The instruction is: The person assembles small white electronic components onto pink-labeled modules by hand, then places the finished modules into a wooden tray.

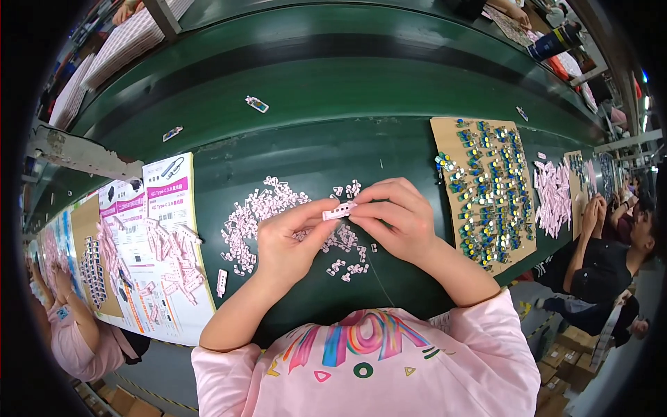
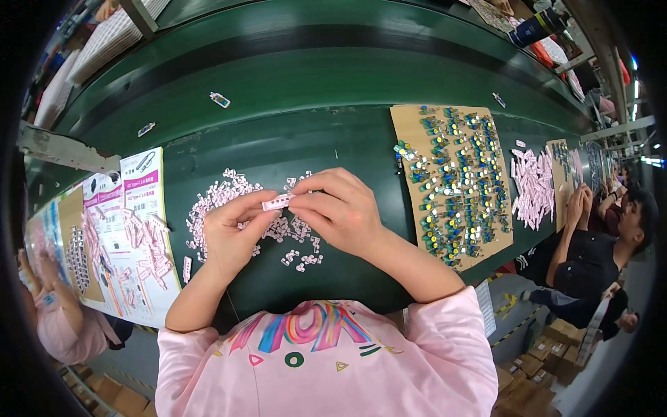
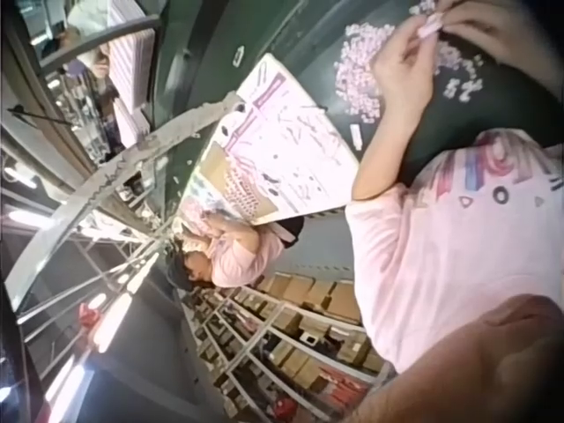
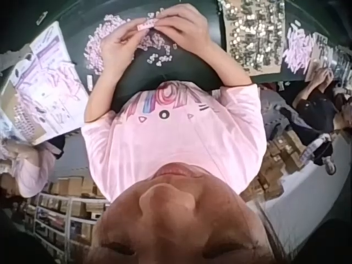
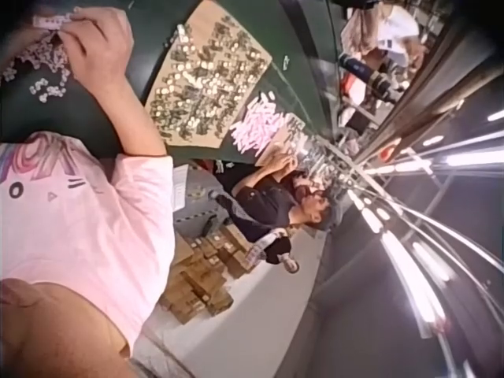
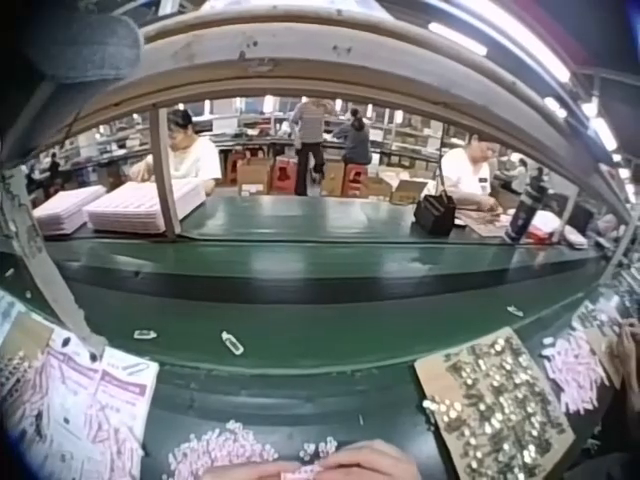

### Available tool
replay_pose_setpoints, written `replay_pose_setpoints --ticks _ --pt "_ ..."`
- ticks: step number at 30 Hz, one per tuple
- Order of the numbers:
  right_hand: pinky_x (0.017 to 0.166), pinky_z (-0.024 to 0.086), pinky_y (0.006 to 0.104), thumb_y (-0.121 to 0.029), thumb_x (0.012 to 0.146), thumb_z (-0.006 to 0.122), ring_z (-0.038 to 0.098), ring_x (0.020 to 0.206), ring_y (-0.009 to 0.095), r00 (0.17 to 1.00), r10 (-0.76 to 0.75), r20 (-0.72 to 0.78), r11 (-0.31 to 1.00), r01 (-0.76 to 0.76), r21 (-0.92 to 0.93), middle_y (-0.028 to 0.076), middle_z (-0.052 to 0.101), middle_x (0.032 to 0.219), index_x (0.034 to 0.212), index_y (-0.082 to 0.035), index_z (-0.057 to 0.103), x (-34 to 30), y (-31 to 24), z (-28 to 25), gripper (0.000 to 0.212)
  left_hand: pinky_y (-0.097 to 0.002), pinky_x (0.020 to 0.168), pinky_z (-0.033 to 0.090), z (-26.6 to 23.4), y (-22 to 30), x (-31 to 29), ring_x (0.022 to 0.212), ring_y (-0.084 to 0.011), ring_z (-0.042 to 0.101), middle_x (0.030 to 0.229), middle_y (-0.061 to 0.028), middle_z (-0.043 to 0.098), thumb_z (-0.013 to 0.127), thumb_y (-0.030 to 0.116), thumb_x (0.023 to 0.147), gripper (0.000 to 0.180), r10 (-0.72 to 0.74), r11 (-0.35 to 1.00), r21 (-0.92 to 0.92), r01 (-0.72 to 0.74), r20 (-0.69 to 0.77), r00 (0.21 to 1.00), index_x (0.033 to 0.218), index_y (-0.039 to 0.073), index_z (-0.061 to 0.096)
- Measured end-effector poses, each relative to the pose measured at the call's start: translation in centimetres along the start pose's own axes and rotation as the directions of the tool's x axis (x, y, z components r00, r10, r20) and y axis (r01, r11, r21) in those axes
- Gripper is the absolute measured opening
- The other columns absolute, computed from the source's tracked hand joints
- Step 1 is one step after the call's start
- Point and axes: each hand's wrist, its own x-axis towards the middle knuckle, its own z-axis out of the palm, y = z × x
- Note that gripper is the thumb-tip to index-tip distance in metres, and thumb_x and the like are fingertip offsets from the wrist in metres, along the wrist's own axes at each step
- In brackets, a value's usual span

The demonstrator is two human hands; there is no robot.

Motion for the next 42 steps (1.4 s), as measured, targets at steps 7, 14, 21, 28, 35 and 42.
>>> replay_pose_setpoints --ticks 7,14,21,28,35,42 --pt "0.074 0.050 0.0278 -0.006 0.073 0.077 0.061 0.084 0.017 0.999 -0.023 0.032 1.000 0.024 -0.014 -0.001 0.069 0.101 0.087 -0.009 0.075 -0.2 0.3 -0.5 0.014 -0.0204 0.062 0.052 0.4 -0.3 0.1 0.070 -0.0103 0.069 0.086 -0.0043 0.075 0.072 -0.004 0.080 0.028 0.021 1.000 -0.010 -0.021 0.023 1.000 0.107 0.003 0.074" --pt "0.078 0.051 0.0300 -0.006 0.078 0.075 0.062 0.087 0.020 0.992 0.118 0.045 0.992 -0.115 -0.057 0.002 0.069 0.105 0.095 -0.009 0.075 -0.3 1.6 -3.5 0.017 -0.0214 0.072 0.054 0.0 -0.8 0.3 0.077 -0.0121 0.068 0.095 -0.0083 0.074 0.070 -0.006 0.081 0.031 -0.028 1.000 0.007 0.028 0.069 0.997 0.110 0.001 0.072" --pt "0.073 0.052 0.0322 -0.011 0.083 0.070 0.065 0.082 0.024 0.938 0.343 -0.055 0.598 -0.264 -0.757 0.005 0.070 0.093 0.094 -0.007 0.072 -2.5 9.1 -10.8 0.012 -0.0225 0.072 0.054 0.1 -1.1 0.6 0.077 -0.0129 0.068 0.095 -0.0067 0.074 0.070 -0.006 0.079 0.034 -0.014 1.000 0.010 0.013 0.057 0.998 0.111 0.004 0.073" --pt "0.062 0.049 0.0290 -0.008 0.082 0.073 0.062 0.067 0.020 0.818 0.568 -0.087 0.730 -0.550 -0.405 0.004 0.070 0.080 0.096 -0.006 0.074 -1.8 7.7 -9.1 0.014 -0.0214 0.074 0.054 0.3 -1.1 0.7 0.079 -0.0111 0.066 0.098 -0.0069 0.073 0.069 -0.007 0.081 0.032 -0.089 0.995 -0.042 0.094 0.102 0.991 0.112 0.003 0.071" --pt "0.056 0.045 0.0248 -0.002 0.078 0.076 0.055 0.060 0.014 0.888 0.439 0.138 0.836 -0.460 0.300 0.003 0.068 0.077 0.095 -0.005 0.076 1.3 -0.1 -3.4 0.017 -0.0184 0.074 0.053 0.1 -1.5 0.6 0.079 -0.0084 0.065 0.100 -0.0073 0.073 0.067 -0.008 0.084 0.033 -0.196 0.962 -0.167 0.217 0.134 0.971 0.116 0.001 0.070" --pt "0.057 0.044 0.0247 -0.004 0.076 0.078 0.055 0.062 0.014 0.955 0.175 0.237 0.969 -0.210 0.129 0.004 0.068 0.080 0.094 -0.006 0.077 0.8 0.3 -1.1 0.018 -0.0172 0.072 0.053 -0.3 -1.1 0.3 0.079 -0.0080 0.066 0.097 -0.0080 0.073 0.066 -0.009 0.085 0.033 -0.233 0.930 -0.255 0.266 0.154 0.960 0.117 0.001 0.069"
